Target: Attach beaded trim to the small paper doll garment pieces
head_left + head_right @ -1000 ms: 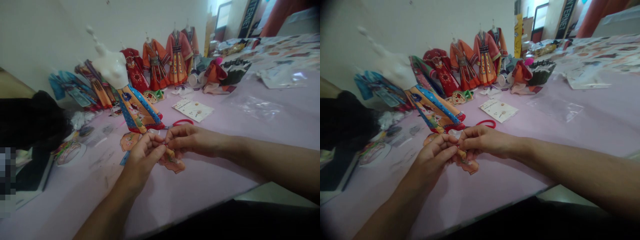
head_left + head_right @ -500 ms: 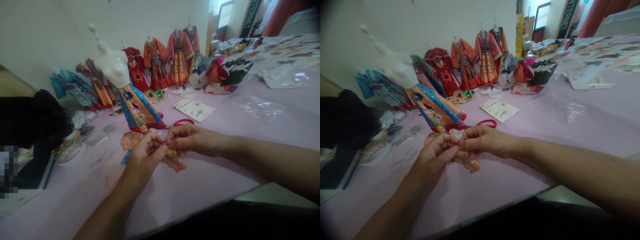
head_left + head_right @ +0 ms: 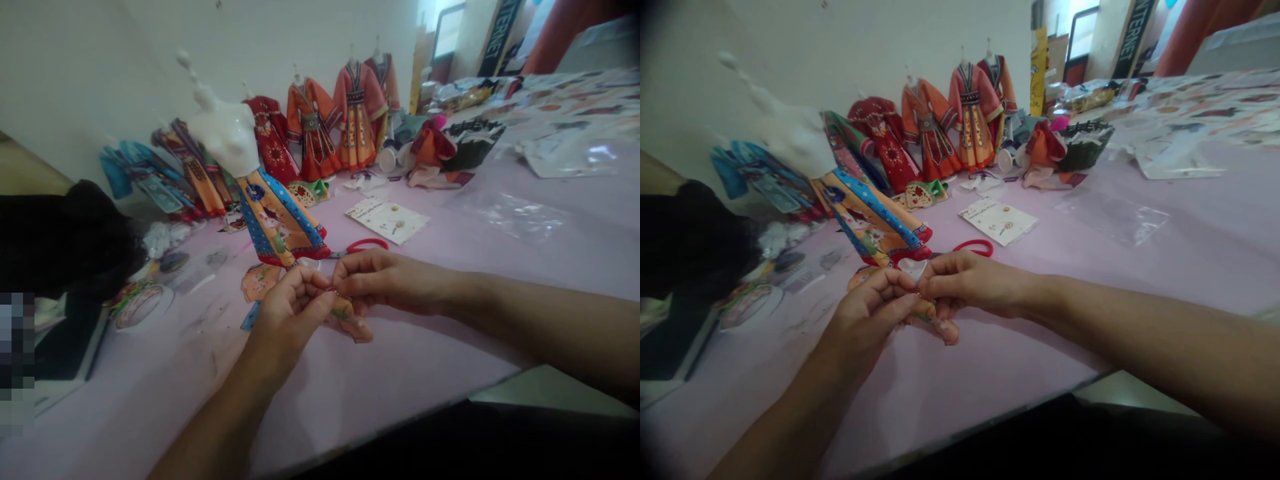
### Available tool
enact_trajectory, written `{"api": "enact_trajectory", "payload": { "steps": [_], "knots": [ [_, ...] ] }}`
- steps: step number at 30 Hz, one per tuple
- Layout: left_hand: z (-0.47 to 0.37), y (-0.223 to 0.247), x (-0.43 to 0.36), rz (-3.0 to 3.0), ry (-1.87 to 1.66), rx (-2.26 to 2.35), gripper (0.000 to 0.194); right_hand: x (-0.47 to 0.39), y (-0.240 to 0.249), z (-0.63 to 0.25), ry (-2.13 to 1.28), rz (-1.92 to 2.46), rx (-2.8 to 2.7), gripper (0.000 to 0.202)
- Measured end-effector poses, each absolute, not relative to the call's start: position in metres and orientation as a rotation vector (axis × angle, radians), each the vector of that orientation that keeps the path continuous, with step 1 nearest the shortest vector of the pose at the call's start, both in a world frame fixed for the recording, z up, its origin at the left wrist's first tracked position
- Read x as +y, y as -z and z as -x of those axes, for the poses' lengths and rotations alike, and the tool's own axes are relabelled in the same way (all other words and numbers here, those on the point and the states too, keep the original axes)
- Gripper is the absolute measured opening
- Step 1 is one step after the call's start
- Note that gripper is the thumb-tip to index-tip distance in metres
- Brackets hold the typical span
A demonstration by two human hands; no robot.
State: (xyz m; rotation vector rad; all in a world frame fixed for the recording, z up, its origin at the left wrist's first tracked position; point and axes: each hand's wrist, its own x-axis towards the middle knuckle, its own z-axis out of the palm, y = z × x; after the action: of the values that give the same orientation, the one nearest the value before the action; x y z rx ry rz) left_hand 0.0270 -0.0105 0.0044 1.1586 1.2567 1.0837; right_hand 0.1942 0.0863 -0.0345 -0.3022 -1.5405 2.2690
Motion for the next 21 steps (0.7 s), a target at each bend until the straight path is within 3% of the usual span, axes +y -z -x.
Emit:
{"api": "enact_trajectory", "payload": {
  "steps": [21],
  "knots": [
    [-0.0299, -0.0026, -0.0117, -1.131, -1.151, 1.260, 0.012, 0.0850, 0.0309, -0.1945, -2.211, 0.344, -1.606, 0.016]
  ]
}}
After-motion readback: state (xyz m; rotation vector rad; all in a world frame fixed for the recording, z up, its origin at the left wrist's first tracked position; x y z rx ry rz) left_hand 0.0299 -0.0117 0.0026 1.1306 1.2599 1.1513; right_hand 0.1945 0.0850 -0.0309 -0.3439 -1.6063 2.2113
